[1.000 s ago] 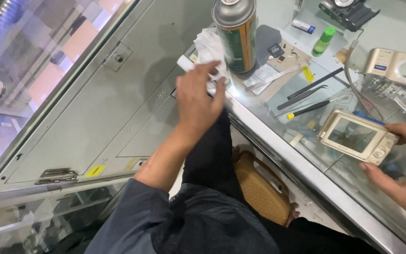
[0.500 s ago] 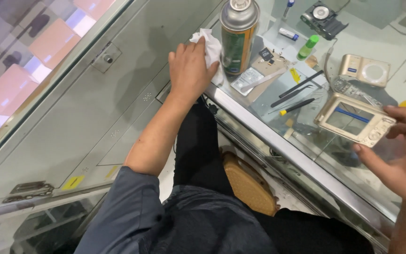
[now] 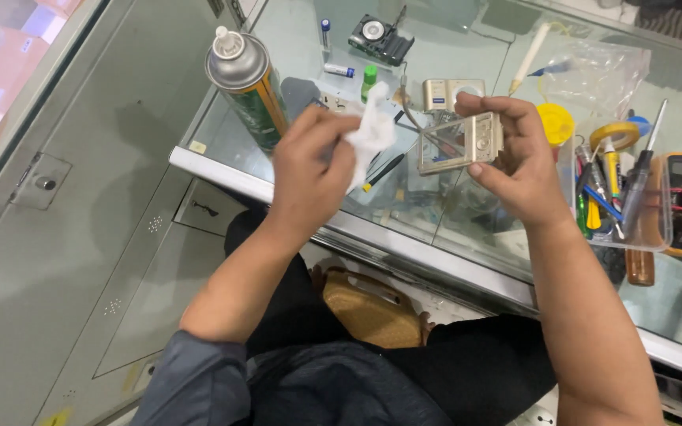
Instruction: Cleaning and inspecting camera components before final assembly on a repair bench.
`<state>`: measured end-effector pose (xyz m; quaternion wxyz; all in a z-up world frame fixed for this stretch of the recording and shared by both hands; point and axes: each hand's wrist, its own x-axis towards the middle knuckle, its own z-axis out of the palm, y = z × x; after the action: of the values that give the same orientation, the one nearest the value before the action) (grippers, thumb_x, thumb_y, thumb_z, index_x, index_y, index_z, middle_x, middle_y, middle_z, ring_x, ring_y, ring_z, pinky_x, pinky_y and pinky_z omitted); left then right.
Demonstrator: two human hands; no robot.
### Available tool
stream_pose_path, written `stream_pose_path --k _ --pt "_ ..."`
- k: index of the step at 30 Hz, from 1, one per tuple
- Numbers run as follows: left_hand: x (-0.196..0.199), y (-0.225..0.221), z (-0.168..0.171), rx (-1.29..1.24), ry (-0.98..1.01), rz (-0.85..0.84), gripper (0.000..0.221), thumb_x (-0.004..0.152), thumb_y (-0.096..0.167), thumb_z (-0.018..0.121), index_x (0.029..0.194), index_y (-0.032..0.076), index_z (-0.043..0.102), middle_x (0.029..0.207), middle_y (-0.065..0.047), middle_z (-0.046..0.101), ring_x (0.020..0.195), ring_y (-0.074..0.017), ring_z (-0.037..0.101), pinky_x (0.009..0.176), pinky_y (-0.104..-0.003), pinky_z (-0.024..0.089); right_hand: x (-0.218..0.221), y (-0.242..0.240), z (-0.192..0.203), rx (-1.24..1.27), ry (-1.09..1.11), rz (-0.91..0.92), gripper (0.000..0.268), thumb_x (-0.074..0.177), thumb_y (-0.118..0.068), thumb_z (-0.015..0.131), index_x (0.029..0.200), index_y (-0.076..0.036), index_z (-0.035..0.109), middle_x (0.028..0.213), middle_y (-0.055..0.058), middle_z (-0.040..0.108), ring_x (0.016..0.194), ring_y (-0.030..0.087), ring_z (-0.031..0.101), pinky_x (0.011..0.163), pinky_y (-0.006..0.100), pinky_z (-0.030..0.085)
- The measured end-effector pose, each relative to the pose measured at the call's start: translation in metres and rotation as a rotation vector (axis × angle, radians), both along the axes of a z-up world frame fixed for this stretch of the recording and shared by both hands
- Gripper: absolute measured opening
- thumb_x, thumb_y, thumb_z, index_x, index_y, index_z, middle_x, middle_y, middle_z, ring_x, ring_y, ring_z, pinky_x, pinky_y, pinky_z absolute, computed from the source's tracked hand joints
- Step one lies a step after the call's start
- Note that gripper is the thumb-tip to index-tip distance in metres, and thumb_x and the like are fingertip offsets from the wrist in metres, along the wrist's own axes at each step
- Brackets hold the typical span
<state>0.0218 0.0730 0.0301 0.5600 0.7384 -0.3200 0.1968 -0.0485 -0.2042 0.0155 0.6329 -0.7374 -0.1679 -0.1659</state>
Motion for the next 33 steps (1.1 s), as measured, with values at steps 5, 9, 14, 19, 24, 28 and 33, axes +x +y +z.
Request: stream_pose_path --k 5,9,14,19,24,28,33 --pt "0.057 -0.076 0.041 -0.074 0.451 -0.160 0.030 0.089 0.015 0.051 0.103 0.013 0.077 0.092 0.006 0.072 0.084 -0.0105 0.062 0.072 -0.027 0.046 0.003 -0.025 0.015 0.366 0.100 0.094 0.086 0.093 -0.035 0.067 0.163 -0.004 0.028 0.160 0.022 0.044 0.142 0.041 0.054 0.114 0.048 0.054" --pt "0.073 -0.120 0.057 -0.138 0.364 -0.207 0.023 0.093 0.022 0.052 0.099 0.018 0.074 0.084 0.010 0.068 0.078 -0.0079 0.058 0.069 -0.026 0.044 0.015 -0.027 0.035 0.757 0.173 -0.038 0.102 0.087 -0.043 0.073 0.171 -0.014 0.023 0.152 0.016 0.056 0.125 0.032 0.067 0.092 0.043 0.065" --pt "0.091 -0.150 0.019 -0.169 0.317 -0.175 0.025 0.097 0.014 0.048 0.106 0.012 0.071 0.093 0.002 0.072 0.083 -0.0121 0.061 0.073 -0.027 0.046 0.033 -0.027 0.040 0.935 0.215 -0.215 0.075 0.092 -0.042 0.047 0.163 -0.020 0.041 0.142 0.019 0.066 0.107 0.040 0.074 0.071 0.049 0.065" --pt "0.088 -0.141 0.009 -0.134 0.155 -0.194 0.028 0.097 0.004 0.045 0.115 0.007 0.066 0.103 -0.003 0.070 0.095 -0.0184 0.065 0.083 -0.031 0.050 0.037 -0.030 0.015 0.935 0.257 -0.064 0.073 0.097 -0.041 0.044 0.166 -0.022 0.030 0.150 0.027 0.059 0.105 0.043 0.074 0.062 0.046 0.065" --pt "0.069 -0.137 0.020 -0.157 -0.090 -0.197 0.024 0.099 0.001 0.045 0.115 0.002 0.062 0.106 -0.012 0.065 0.097 -0.0276 0.064 0.085 -0.037 0.051 0.028 -0.020 0.007 0.899 0.198 0.078 0.077 0.101 -0.056 0.041 0.161 -0.009 0.036 0.141 0.026 0.060 0.103 0.044 0.072 0.062 0.045 0.065" --pt "0.058 -0.143 0.016 -0.088 -0.268 -0.298 0.021 0.095 0.000 0.055 0.112 0.001 0.067 0.097 -0.011 0.064 0.087 -0.0258 0.065 0.078 -0.037 0.057 0.041 -0.047 -0.034 0.814 0.150 -0.033 0.091 0.093 -0.070 0.031 0.151 -0.001 0.042 0.116 0.027 0.064 0.094 0.046 0.072 0.062 0.054 0.066" --pt "0.049 -0.149 0.011 -0.028 -0.407 -0.277 0.030 0.092 0.016 0.074 0.120 0.005 0.069 0.099 -0.009 0.062 0.082 -0.0243 0.064 0.075 -0.038 0.058 0.041 -0.035 -0.028 0.763 0.082 -0.164 0.094 0.092 -0.072 0.023 0.145 0.003 0.044 0.121 0.027 0.065 0.099 0.045 0.075 0.069 0.051 0.070"
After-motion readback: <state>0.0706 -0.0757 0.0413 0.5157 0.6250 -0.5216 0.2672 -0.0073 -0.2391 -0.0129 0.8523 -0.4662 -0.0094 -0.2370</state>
